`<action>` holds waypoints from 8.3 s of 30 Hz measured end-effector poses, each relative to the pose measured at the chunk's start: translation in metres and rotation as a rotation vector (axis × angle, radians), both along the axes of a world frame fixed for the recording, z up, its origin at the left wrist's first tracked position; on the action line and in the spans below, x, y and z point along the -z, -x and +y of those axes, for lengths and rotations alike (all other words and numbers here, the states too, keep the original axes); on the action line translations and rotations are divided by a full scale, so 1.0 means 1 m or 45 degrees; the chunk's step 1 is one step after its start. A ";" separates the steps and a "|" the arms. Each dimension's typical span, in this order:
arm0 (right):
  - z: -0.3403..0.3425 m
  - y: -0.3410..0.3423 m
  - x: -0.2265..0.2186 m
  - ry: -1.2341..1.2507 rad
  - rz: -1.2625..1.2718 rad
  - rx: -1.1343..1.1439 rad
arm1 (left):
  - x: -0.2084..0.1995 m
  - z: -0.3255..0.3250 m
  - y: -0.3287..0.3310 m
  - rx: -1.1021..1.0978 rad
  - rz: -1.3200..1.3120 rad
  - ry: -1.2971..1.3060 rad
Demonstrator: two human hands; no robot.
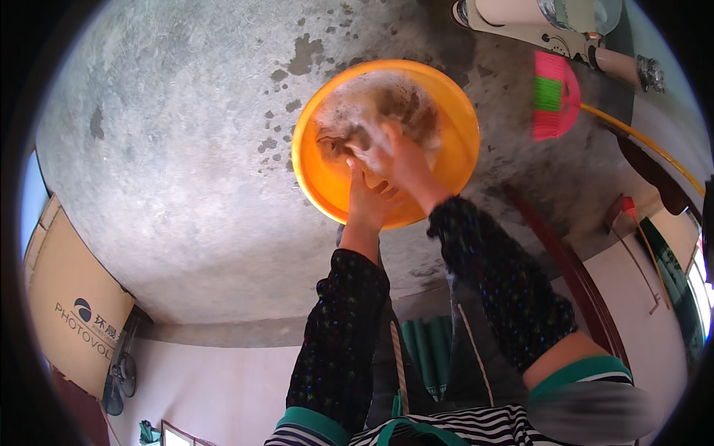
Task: The person wrings out a cloth in a yellow bucket of soapy water, then carries the bucket and cloth to a window. They wipe the window frame and glass with the cloth, cleaning multiple sections of the window.
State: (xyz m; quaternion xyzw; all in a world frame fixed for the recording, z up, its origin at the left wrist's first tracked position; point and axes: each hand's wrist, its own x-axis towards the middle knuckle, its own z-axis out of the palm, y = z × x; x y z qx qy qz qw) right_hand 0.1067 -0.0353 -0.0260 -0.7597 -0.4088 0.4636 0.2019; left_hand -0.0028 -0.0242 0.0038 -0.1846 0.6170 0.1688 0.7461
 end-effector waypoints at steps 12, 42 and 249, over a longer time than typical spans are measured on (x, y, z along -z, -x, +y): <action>-0.010 0.038 -0.142 -0.166 0.022 -0.030 | 0.006 -0.010 -0.009 -0.638 -0.639 -0.499; -0.008 -0.027 0.032 0.008 -0.364 -0.190 | -0.037 -0.027 0.012 0.344 0.427 -0.411; -0.169 -0.202 -0.149 0.284 0.043 1.133 | -0.171 0.061 -0.102 1.428 0.452 -0.913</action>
